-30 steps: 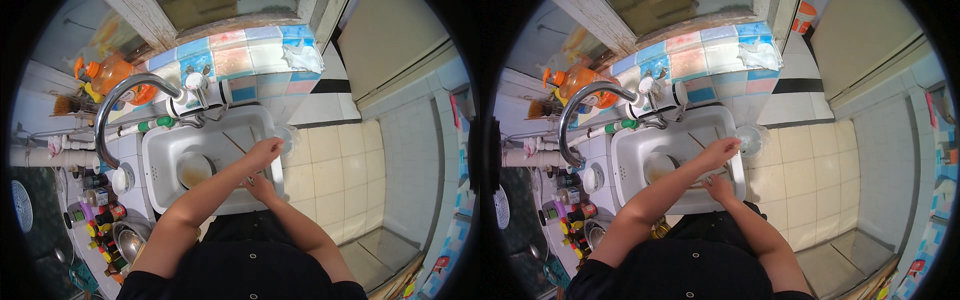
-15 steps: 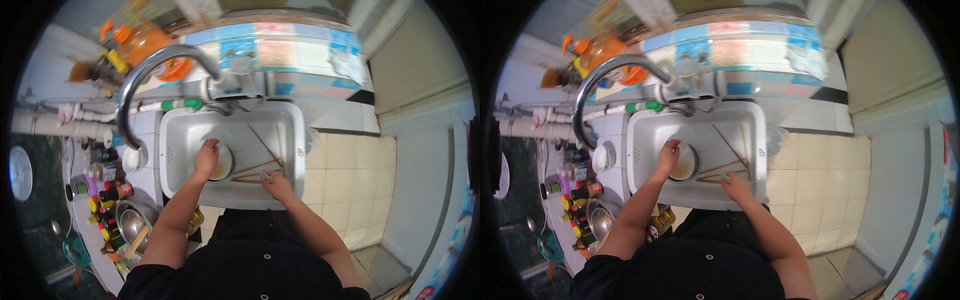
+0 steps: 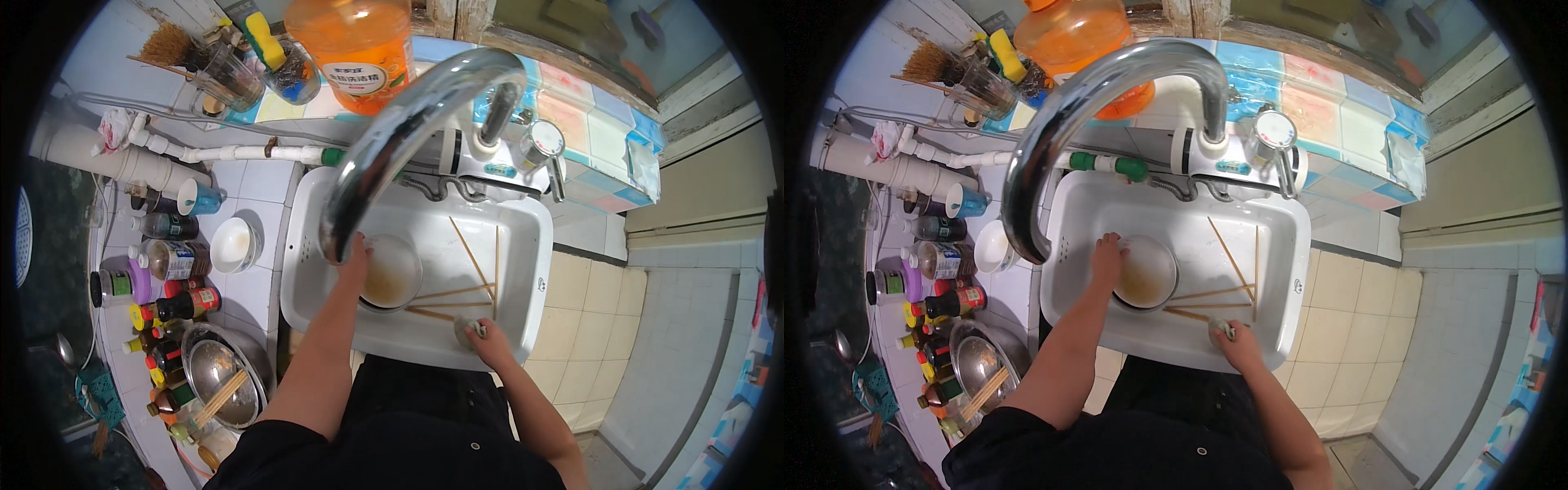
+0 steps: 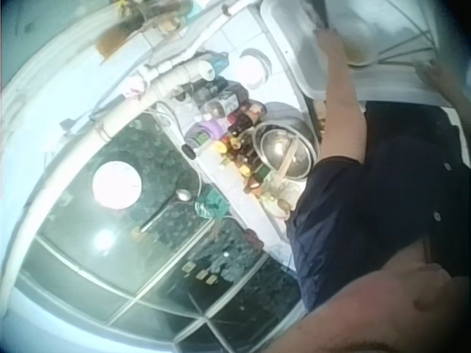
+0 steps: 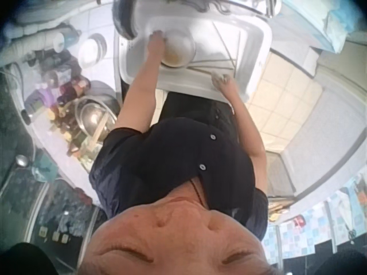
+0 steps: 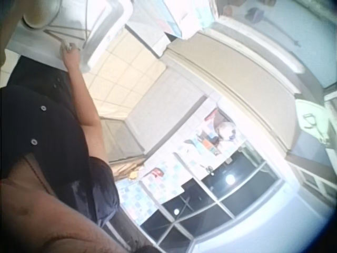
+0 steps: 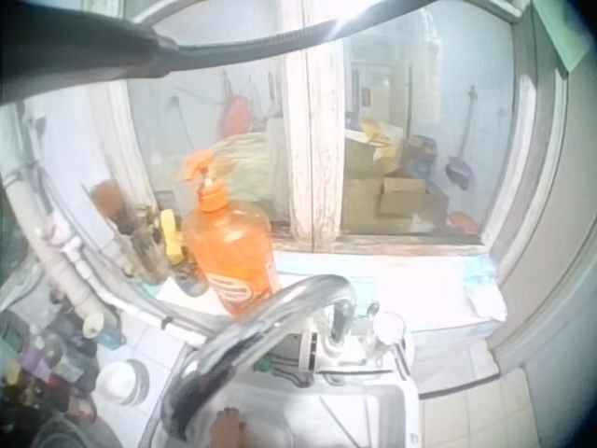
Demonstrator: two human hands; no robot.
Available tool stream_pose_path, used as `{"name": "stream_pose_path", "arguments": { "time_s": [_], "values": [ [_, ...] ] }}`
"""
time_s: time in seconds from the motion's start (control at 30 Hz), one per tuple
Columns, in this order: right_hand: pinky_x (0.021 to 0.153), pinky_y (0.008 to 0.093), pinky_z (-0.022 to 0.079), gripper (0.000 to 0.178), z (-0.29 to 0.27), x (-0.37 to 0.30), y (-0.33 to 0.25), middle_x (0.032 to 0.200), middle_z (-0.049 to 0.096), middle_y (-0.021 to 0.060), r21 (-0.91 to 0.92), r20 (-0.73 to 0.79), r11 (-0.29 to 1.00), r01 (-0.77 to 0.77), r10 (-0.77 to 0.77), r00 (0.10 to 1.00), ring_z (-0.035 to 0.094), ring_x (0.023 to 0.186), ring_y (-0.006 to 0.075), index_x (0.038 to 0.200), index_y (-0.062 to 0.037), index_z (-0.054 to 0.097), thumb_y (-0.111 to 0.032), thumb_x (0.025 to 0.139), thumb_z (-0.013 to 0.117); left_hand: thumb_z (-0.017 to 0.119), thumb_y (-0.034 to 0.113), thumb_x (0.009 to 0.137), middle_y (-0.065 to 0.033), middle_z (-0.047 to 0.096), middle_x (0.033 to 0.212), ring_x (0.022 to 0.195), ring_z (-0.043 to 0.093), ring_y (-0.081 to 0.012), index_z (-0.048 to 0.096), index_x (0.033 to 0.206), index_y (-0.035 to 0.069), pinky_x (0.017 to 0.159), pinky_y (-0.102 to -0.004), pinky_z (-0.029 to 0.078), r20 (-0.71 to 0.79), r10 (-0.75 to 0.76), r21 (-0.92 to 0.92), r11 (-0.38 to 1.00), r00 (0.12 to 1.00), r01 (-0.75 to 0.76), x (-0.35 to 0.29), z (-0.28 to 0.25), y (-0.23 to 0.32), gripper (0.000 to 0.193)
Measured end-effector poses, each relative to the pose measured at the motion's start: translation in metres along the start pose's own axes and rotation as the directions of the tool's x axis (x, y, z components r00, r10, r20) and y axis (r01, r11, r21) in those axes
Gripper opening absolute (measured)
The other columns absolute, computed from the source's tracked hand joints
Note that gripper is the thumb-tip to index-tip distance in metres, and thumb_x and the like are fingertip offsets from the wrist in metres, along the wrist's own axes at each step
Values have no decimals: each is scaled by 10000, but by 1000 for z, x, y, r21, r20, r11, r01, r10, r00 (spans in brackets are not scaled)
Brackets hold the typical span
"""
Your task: The person washes various kitchen items in a sink using a sponge and running water. They scrub and rinse a small bowl, a plate, a metal bowl, and chopsticks, placing the cleaned items on the counter or in the sink as they proceed.
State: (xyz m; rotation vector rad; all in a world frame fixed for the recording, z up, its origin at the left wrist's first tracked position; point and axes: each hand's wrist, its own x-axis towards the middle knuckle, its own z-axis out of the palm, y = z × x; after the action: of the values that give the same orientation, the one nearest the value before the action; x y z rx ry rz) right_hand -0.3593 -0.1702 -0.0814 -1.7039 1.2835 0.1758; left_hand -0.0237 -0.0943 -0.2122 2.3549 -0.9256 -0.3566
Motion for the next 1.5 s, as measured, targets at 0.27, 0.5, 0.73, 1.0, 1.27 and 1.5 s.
{"name": "stream_pose_path", "arguments": {
  "time_s": [0.27,0.5,0.73,1.0,1.27,1.5],
  "values": [
    [702,398,460,420,11,-8,-6,874,609,214,61,-63,996,-60,64,996,592,829,355,1021,-27,554,-366,775,596,591,181,773,-141,569,983,932,542,-336,482,1043,76,803,-432,423,576,-33,356,909,817,-214,46,-23,-39,309],
    [613,262,445,284,14,-3,-21,809,607,30,583,70,810,-71,37,997,554,704,113,1000,-28,548,-151,768,655,469,152,812,-223,574,954,825,571,-374,406,998,10,736,-454,452,491,10,414,877,871,-243,15,-124,66,243],
    [754,259,406,201,-5,-11,-121,924,580,28,593,-64,745,307,-336,940,527,853,125,980,-37,539,-91,802,616,437,278,877,-194,548,1038,914,569,-323,364,1132,0,755,-416,459,268,-65,-120,988,961,101,-26,-168,60,385],
    [1057,508,61,449,14,-17,-200,1326,390,72,-248,333,365,897,-838,433,267,1279,288,1268,-91,396,-335,891,416,301,450,930,-104,447,1214,1083,464,-197,354,1274,20,915,-304,372,541,-89,-774,338,836,536,-69,-175,121,553],
    [1073,453,51,548,-27,18,-224,1403,273,79,-706,360,115,699,-791,494,171,1324,247,1338,-76,299,-395,895,346,281,483,924,-68,490,1189,1060,500,-162,363,1285,95,842,-314,443,569,-49,-781,279,821,558,-82,-211,149,537],
    [1068,463,32,568,-16,-26,-212,1411,241,125,-602,507,297,741,-574,643,167,1319,299,1337,-36,285,-417,916,262,313,440,930,-60,530,1066,912,524,-125,415,1230,63,751,-276,452,333,-178,-854,361,926,376,-83,-208,128,493]
  ]
}}
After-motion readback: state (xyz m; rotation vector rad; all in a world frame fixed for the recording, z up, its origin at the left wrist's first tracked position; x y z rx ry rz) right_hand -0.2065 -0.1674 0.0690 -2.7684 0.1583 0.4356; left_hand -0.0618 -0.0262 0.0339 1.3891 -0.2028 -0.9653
